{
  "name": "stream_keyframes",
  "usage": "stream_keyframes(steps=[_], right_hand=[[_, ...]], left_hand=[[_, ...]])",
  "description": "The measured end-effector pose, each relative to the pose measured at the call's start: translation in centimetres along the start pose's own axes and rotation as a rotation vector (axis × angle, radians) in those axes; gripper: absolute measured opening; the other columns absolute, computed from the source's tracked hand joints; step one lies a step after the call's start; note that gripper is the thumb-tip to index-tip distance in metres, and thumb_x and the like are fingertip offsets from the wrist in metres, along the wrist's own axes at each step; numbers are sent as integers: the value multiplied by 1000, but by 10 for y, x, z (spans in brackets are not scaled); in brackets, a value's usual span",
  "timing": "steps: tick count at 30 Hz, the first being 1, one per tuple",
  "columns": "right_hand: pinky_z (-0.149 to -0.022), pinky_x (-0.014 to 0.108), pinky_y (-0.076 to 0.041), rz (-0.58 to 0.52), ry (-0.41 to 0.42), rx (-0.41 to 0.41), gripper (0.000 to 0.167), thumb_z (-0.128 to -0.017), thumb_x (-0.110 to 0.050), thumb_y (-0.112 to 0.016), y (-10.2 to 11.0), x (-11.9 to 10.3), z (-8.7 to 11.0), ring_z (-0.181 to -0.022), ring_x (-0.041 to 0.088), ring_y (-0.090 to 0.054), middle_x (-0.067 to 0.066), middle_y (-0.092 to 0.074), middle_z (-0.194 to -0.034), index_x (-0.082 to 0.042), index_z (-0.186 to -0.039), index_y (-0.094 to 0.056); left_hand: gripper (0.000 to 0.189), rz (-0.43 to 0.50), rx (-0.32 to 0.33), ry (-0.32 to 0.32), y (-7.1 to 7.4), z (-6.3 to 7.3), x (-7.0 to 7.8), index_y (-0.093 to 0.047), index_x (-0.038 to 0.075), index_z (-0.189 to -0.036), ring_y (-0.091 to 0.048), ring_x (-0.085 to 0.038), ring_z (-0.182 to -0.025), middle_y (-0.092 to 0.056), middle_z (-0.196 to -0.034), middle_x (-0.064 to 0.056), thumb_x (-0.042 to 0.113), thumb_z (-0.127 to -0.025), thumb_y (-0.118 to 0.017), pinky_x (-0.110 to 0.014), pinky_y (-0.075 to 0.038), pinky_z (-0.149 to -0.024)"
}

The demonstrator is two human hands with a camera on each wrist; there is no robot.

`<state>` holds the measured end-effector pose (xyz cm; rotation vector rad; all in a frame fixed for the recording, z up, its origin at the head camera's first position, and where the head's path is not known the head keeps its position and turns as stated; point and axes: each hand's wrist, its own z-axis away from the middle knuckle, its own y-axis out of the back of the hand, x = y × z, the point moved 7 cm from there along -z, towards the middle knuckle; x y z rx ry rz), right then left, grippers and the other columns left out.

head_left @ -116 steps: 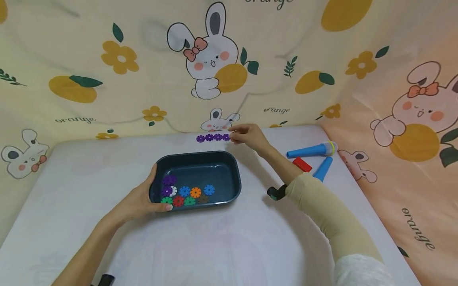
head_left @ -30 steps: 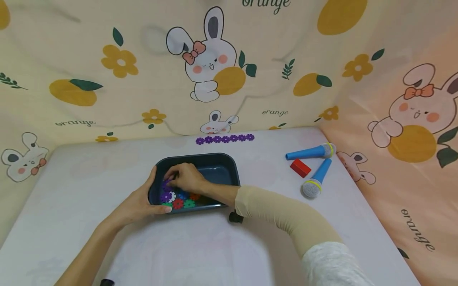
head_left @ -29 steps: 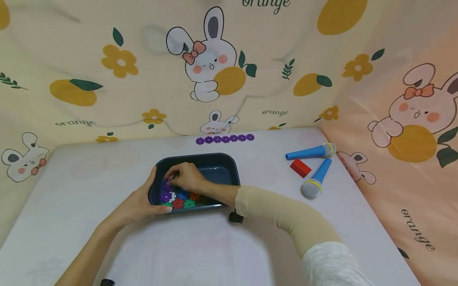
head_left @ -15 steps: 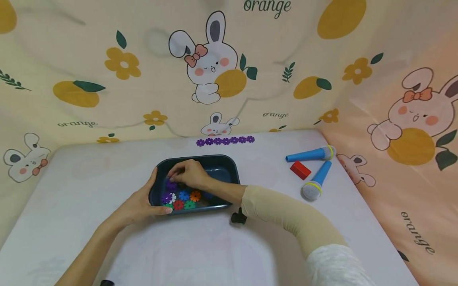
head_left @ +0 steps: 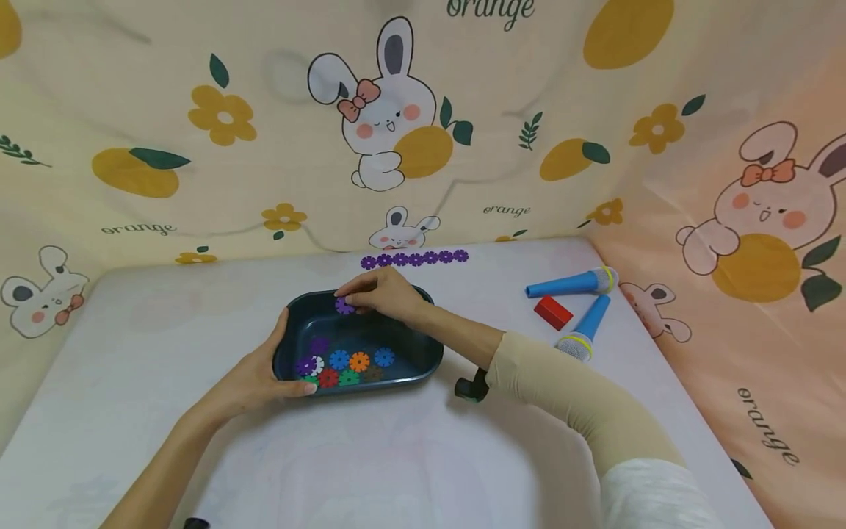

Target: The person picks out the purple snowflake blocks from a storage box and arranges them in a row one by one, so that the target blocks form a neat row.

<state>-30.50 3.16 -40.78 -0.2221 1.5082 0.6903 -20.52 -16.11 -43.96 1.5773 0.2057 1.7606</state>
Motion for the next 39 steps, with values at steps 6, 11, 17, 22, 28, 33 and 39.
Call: stream_keyframes(steps=[6, 11, 17, 22, 28, 33, 39], right_hand=[[-89, 43, -56, -4, 12, 48, 24, -93, -10, -70, 36, 0, 7, -95, 33, -68, 5, -74, -103, -6, -116, -74], [-88, 32, -55, 77, 23, 80, 29, -91, -10, -72, 66, -2, 11, -96, 21, -64, 2, -71, -113, -10, -119, -74], [-87, 26, -54, 152, 11, 162, 34, -90, -14, -75, 105, 3, 16, -102, 21, -61, 4, -69, -121, -10, -123, -72], [-89, 30, -55, 182, 6, 209, 37, -89, -15, -76, 134, 14, 22, -102, 23, -64, 7, -69, -120, -7, -125, -70], [-81, 29, -54, 156, -49, 298, 31, -90, -16, -76, 169, 35, 28, -96, 22, -65, 6, -71, -116, -12, -121, -73], [-96, 46, -50, 79, -86, 358, 32, -93, -10, -71, 189, 54, 24, -103, 24, -65, 13, -69, -121, -6, -124, -70], [-97, 39, -51, 47, -113, 420, 33, -94, -6, -69, 213, 77, 26, -106, 26, -64, 17, -66, -124, 0, -126, -66]], left_hand=[[132, -5, 4, 19, 0, 0, -2, 15, 15, -158, -24, -56, -140, -13, -158, -35, 39, -76, -86, -69, -27, -108], [132, -11, 3, 33, 1, 1, -3, 17, 16, -157, -23, -56, -140, -12, -159, -34, 40, -77, -86, -70, -27, -107], [132, -1, 3, 47, 0, 1, -5, 18, 16, -157, -22, -56, -140, -12, -159, -34, 40, -77, -85, -69, -26, -107], [132, 8, 2, 36, -1, 0, -6, 18, 16, -157, -21, -56, -141, -10, -159, -33, 39, -77, -85, -69, -25, -108], [133, 4, -3, 36, -3, -1, -4, 17, 17, -157, -21, -56, -141, -10, -159, -33, 38, -77, -86, -70, -26, -107], [133, -19, 9, 31, 0, 0, -4, 17, 16, -157, -21, -57, -140, -11, -159, -34, 40, -77, -86, -70, -26, -107], [133, -13, 3, 29, -2, -1, -3, 16, 16, -158, -22, -57, -140, -11, -159, -33, 39, -76, -86, -70, -26, -107]])
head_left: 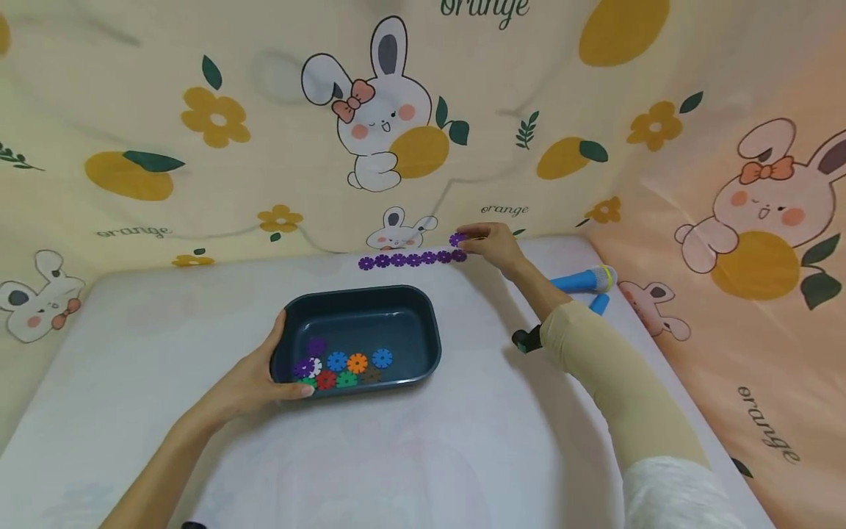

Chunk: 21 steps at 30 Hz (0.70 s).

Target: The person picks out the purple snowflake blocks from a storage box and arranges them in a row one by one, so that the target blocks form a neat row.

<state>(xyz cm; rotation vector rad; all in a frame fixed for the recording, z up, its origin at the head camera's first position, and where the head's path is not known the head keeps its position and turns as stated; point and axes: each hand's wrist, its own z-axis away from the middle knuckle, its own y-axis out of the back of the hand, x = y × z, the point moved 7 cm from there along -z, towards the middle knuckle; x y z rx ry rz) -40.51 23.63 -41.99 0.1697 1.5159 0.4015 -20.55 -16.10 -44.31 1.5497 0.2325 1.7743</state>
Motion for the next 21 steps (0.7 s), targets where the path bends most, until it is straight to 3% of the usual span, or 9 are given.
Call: stream_keyframes(steps=[9, 15, 21], right_hand=[[-97, 41, -51, 82, -71, 29, 34, -94, -1, -66, 23, 22, -10, -109, 31, -61, 21, -64, -125, 1, -128, -64], [-87, 29, -54, 204, -119, 44, 36, -91, -4, -71, 33, 36, -14, -100, 23, -62, 21, -65, -122, 1, -126, -66], [-79, 25, -46, 330, -133, 36, 34, -90, -13, -75, 35, 46, -19, -96, 21, -57, 14, -67, -113, -4, -122, -70]], left_hand=[[132, 9, 5, 9, 0, 0, 0, 16, 17, -158, -22, -56, -141, -12, -159, -33, 38, -76, -86, -69, -27, -107], [133, 16, 2, 2, -1, 1, 0, 14, 16, -158, -19, -55, -142, -10, -160, -32, 38, -75, -87, -69, -26, -108], [134, -8, 11, 24, 0, 1, 0, 14, 16, -158, -21, -56, -141, -12, -159, -33, 40, -74, -87, -69, -27, -107]])
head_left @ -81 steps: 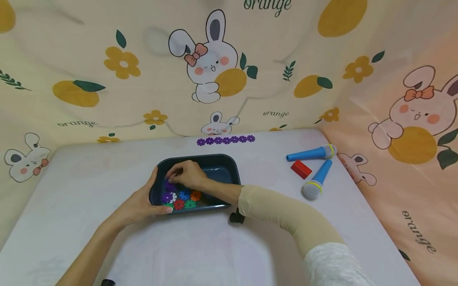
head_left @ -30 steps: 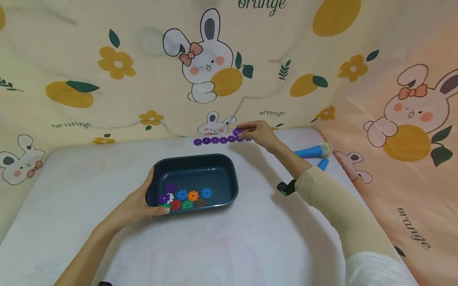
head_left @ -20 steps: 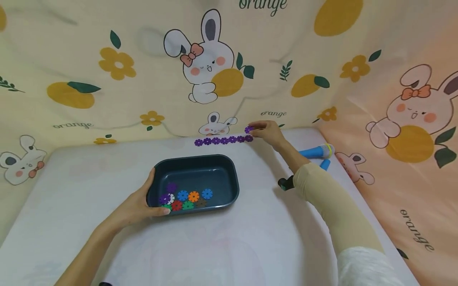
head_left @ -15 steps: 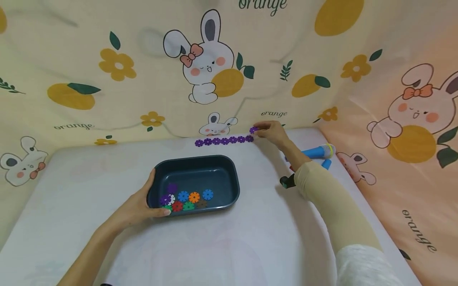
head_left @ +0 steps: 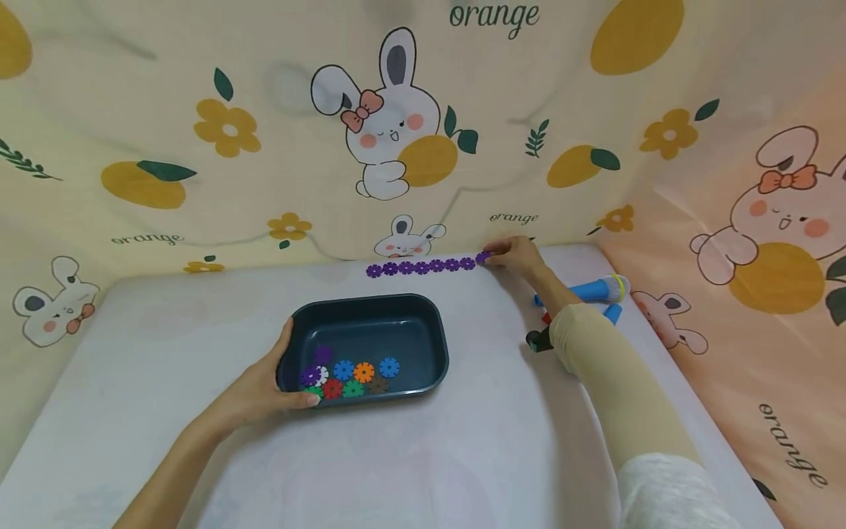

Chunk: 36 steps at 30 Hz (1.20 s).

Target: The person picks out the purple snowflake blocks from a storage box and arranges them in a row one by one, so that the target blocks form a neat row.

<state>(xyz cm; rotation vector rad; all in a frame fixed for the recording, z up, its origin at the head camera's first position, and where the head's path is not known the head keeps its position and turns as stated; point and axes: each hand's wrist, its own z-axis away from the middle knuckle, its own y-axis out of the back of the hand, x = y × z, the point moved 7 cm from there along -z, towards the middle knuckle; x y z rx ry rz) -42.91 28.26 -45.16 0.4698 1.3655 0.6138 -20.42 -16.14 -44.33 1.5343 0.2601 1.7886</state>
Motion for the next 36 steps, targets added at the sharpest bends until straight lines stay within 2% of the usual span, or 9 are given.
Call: stream_keyframes(steps=[3, 12, 16, 20, 26, 31, 36], right_hand=[[-79, 24, -46, 28, -23, 1, 33, -89, -15, -75, -1, 5, 0, -94, 18, -59, 12, -67, -112, -7, -121, -72], [-72, 19, -51, -28, -54, -40, 34, -91, -14, -74, -1, 8, 5, -78, 8, -67, 14, -71, -112, -6, -123, -71], [-71, 21, -53, -60, -58, -51, 35, -92, -14, -72, -1, 8, 8, -79, 11, -68, 15, -72, -111, -7, -126, -69], [-80, 28, -53, -84, -40, -43, 33, -94, -15, -70, -1, 4, 10, -89, 19, -67, 13, -71, -113, -9, -127, -69], [-97, 45, -51, -230, 44, -63, 32, -96, -10, -65, -10, -21, 17, -104, 36, -63, 19, -67, -116, -1, -127, -66], [-97, 46, -51, -286, 108, -98, 33, -97, -10, -64, -25, -49, 27, -107, 38, -62, 20, -67, -116, 4, -126, -64], [-96, 50, -50, -290, 193, -146, 29, -97, -11, -65, -43, -87, 47, -103, 39, -62, 17, -69, -112, 2, -123, -67]], left_hand=[[133, 1, -1, -4, -1, 1, 0, 14, 17, -158, -21, -56, -141, -12, -159, -32, 40, -75, -87, -70, -27, -107], [133, 24, 3, -39, -3, 2, 1, 13, 15, -159, -20, -55, -142, -11, -160, -31, 39, -75, -87, -69, -25, -108], [132, 23, 0, -37, -4, 2, 0, 13, 16, -159, -21, -55, -142, -11, -160, -31, 40, -75, -87, -69, -26, -108], [132, 17, -4, -38, -4, 2, 0, 13, 15, -158, -22, -55, -141, -12, -160, -32, 40, -76, -86, -69, -26, -107], [131, -17, 3, -28, 0, 0, 1, 14, 15, -158, -25, -57, -139, -15, -158, -34, 42, -76, -85, -69, -28, -106], [132, -21, 2, -41, 1, -1, 0, 14, 13, -158, -24, -56, -140, -13, -158, -34, 43, -76, -85, -69, -28, -107], [134, -27, 1, -48, 3, -3, 0, 15, 13, -158, -24, -56, -140, -13, -158, -34, 44, -75, -86, -68, -27, -108]])
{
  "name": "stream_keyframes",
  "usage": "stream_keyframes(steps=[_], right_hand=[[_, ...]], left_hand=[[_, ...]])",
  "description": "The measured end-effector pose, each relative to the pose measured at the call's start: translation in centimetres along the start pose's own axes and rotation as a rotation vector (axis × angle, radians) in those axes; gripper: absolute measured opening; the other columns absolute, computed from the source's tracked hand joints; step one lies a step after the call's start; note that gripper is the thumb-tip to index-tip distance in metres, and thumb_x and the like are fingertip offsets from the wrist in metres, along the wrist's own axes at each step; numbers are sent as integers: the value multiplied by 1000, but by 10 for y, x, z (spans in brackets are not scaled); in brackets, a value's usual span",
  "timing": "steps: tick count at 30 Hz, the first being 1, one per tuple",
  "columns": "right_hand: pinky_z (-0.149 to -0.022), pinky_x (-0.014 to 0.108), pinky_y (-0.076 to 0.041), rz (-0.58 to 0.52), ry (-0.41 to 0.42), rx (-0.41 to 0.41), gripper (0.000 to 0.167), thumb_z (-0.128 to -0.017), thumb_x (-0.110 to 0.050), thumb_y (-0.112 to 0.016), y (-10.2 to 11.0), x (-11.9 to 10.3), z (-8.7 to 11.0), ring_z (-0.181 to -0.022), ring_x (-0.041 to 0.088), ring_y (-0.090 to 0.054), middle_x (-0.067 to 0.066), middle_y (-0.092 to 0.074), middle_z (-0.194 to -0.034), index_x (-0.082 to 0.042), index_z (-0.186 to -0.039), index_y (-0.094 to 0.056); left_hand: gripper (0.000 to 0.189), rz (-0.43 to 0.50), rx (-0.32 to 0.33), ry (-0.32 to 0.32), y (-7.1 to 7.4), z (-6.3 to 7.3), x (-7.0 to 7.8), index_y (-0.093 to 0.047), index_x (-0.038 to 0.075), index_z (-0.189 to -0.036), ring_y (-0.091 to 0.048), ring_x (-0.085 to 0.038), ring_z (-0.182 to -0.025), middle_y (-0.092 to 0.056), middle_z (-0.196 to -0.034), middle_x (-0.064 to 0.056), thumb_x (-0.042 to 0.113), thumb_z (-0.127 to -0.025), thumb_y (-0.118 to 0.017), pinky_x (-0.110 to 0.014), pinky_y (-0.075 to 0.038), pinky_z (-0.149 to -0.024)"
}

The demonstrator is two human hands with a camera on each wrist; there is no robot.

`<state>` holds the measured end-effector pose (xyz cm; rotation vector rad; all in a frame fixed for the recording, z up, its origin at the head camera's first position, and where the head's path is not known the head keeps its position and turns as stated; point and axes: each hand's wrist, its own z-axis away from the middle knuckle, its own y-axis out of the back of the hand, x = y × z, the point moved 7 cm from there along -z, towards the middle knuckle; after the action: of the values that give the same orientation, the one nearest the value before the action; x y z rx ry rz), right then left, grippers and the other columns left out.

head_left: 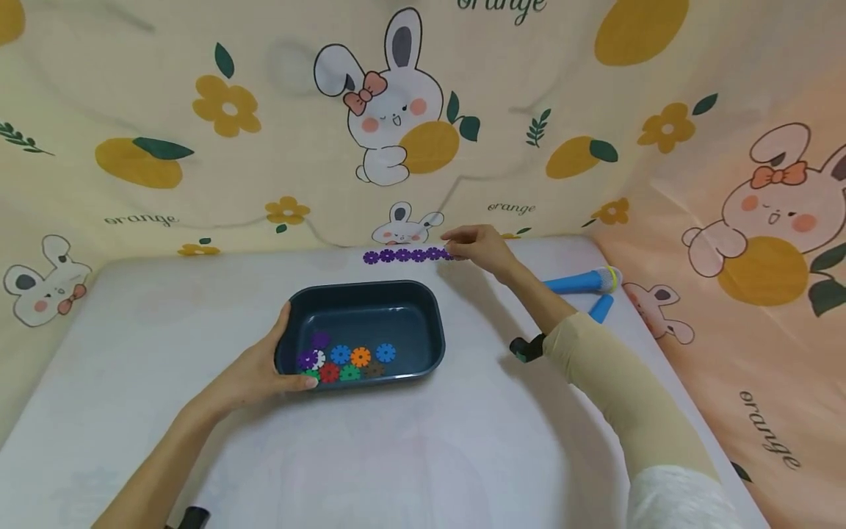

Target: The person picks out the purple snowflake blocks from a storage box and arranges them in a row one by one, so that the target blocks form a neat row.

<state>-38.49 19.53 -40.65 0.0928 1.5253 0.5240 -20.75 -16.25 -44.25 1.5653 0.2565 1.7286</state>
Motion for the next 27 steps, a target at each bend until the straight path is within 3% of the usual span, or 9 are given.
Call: stream_keyframes(steps=[5, 11, 17, 23, 27], right_hand=[[-93, 49, -53, 30, 71, -62, 27, -95, -14, -69, -31, -24, 4, -93, 32, -64, 12, -71, -105, -3, -119, -70], [-89, 52, -54, 33, 158, -177, 23, -94, -13, -70, -68, -46, 14, -89, 34, -65, 12, -71, -99, -3, -115, -72], [-81, 36, -58, 57, 189, -249, 21, -93, -11, -70, -93, -54, 23, -85, 24, -67, 7, -72, -97, -4, -112, -74], [-81, 32, -58, 55, 215, -343, 22, -93, -10, -70, -127, -62, 30, -93, 37, -69, 14, -73, -102, -1, -114, -73], [-83, 27, -57, 74, 253, -379, 22, -93, -8, -70, -153, -67, 29, -95, 26, -71, 16, -73, -108, -1, -114, -73]], left_hand=[[135, 4, -2, -2, 3, -1, 0, 16, 14, -158, -23, -56, -140, -12, -159, -34, 43, -75, -86, -69, -26, -108], [137, 18, 2, -10, 2, 0, 0, 17, 13, -157, -21, -55, -141, -11, -159, -33, 41, -73, -88, -69, -24, -109], [136, 30, 10, -26, -2, -3, 1, 16, 13, -158, -22, -53, -142, -12, -160, -32, 41, -73, -88, -69, -24, -109], [136, 31, 4, -8, -3, -2, 0, 15, 12, -158, -25, -54, -141, -15, -159, -33, 41, -73, -88, -68, -26, -109], [135, 35, 7, -9, 0, -1, -1, 15, 15, -158, -27, -54, -140, -16, -158, -33, 42, -74, -87, -68, -26, -109]])
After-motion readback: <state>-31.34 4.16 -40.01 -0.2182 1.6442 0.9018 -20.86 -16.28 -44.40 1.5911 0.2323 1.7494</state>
